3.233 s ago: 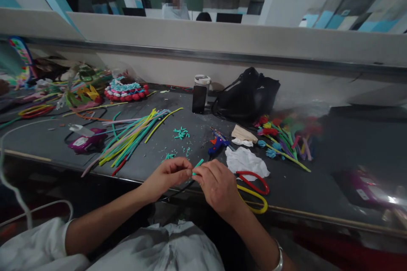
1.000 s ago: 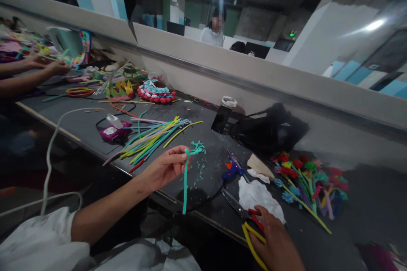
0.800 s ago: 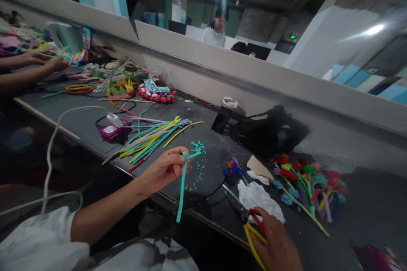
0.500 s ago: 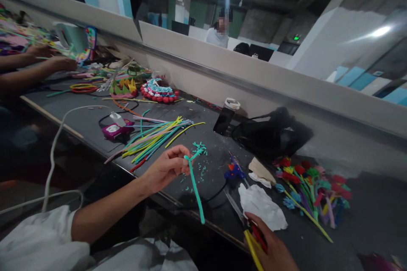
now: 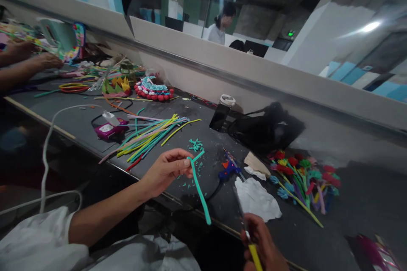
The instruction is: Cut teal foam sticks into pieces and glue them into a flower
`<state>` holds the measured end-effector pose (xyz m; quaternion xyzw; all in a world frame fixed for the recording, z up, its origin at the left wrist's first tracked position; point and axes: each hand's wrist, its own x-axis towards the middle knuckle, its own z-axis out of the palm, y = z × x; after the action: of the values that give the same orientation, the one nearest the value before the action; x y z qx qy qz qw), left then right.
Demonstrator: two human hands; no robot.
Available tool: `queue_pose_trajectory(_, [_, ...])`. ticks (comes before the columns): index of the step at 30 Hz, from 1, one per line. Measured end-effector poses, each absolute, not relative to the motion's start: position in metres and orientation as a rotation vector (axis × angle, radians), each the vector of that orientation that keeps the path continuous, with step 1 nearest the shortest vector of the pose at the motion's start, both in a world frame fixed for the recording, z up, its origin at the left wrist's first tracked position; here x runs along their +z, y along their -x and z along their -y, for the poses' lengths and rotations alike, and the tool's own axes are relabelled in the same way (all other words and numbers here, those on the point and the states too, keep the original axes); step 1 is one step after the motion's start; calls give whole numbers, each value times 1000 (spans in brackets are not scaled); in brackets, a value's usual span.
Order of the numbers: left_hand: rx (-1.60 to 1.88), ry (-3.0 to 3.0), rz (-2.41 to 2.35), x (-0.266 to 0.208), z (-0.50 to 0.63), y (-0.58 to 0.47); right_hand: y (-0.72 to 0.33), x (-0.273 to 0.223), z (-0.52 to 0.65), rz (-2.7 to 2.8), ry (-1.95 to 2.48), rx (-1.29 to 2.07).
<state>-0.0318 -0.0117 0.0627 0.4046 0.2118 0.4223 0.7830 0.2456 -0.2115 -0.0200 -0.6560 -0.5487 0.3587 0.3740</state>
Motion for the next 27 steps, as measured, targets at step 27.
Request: queue_pose_trajectory(27, [638, -1000, -522, 53, 39, 2, -163, 1, 168, 1658, 1728, 147])
